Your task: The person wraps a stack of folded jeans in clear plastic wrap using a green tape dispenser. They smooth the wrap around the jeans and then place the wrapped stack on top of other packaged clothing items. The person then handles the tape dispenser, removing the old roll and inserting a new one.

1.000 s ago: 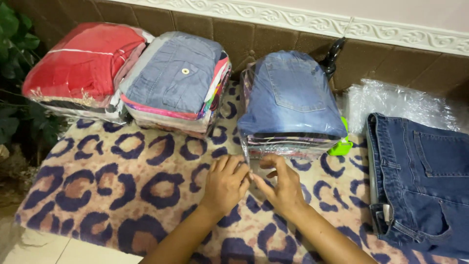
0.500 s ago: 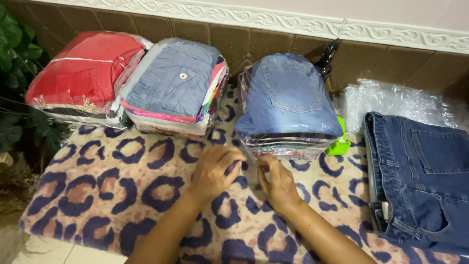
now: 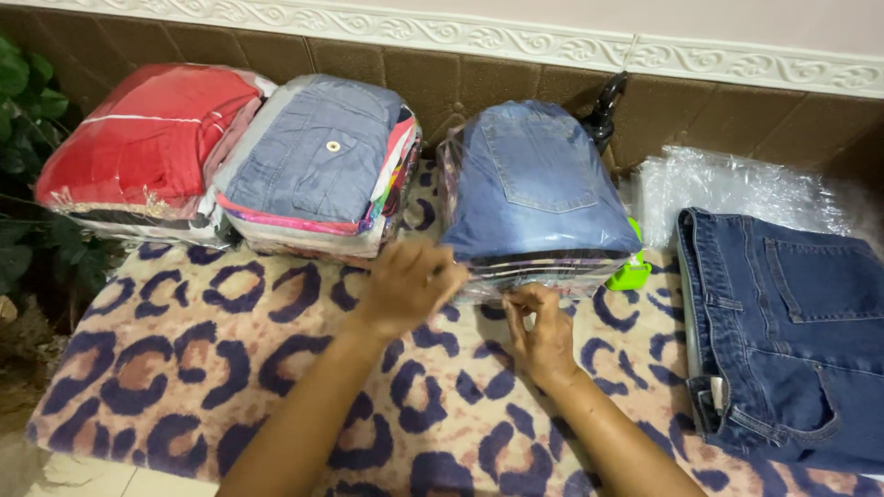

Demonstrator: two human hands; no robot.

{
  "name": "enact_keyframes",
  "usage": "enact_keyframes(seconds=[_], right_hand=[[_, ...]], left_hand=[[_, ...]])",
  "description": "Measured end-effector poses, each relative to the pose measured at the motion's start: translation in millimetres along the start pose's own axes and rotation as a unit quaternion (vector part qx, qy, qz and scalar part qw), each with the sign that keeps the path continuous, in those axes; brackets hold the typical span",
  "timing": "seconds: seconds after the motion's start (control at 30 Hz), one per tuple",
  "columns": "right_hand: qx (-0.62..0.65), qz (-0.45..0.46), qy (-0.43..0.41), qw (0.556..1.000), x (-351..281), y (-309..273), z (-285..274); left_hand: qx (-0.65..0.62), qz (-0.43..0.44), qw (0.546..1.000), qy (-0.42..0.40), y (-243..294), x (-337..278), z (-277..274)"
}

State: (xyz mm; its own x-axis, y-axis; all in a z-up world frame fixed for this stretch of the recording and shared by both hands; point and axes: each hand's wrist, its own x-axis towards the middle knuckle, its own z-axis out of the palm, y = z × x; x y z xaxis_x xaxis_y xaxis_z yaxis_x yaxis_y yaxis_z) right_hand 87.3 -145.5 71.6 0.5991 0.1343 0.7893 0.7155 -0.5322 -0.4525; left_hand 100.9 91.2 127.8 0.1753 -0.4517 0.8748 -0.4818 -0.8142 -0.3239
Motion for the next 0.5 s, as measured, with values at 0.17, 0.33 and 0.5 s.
enact_keyframes(seconds=[0.17, 0.33, 0.5], right_hand=[[-0.022, -0.02, 0.007, 1.0, -8.0, 18.7, 4.3], [-0.033, -0.051, 0.01, 0.998, 3.8, 6.4, -6.5], [-0.024, -0.051, 0.017, 0.998, 3.0, 14.9, -7.0]], left_hand=[[-0.03, 0.036, 0.999, -0.02, 27.3, 11.8, -18.4], [0.002, 0.02, 1.0, -0.001, 31.9, 2.6, -2.6], [0.024, 0.004, 1.0, -0.018, 29.6, 12.1, 5.9]])
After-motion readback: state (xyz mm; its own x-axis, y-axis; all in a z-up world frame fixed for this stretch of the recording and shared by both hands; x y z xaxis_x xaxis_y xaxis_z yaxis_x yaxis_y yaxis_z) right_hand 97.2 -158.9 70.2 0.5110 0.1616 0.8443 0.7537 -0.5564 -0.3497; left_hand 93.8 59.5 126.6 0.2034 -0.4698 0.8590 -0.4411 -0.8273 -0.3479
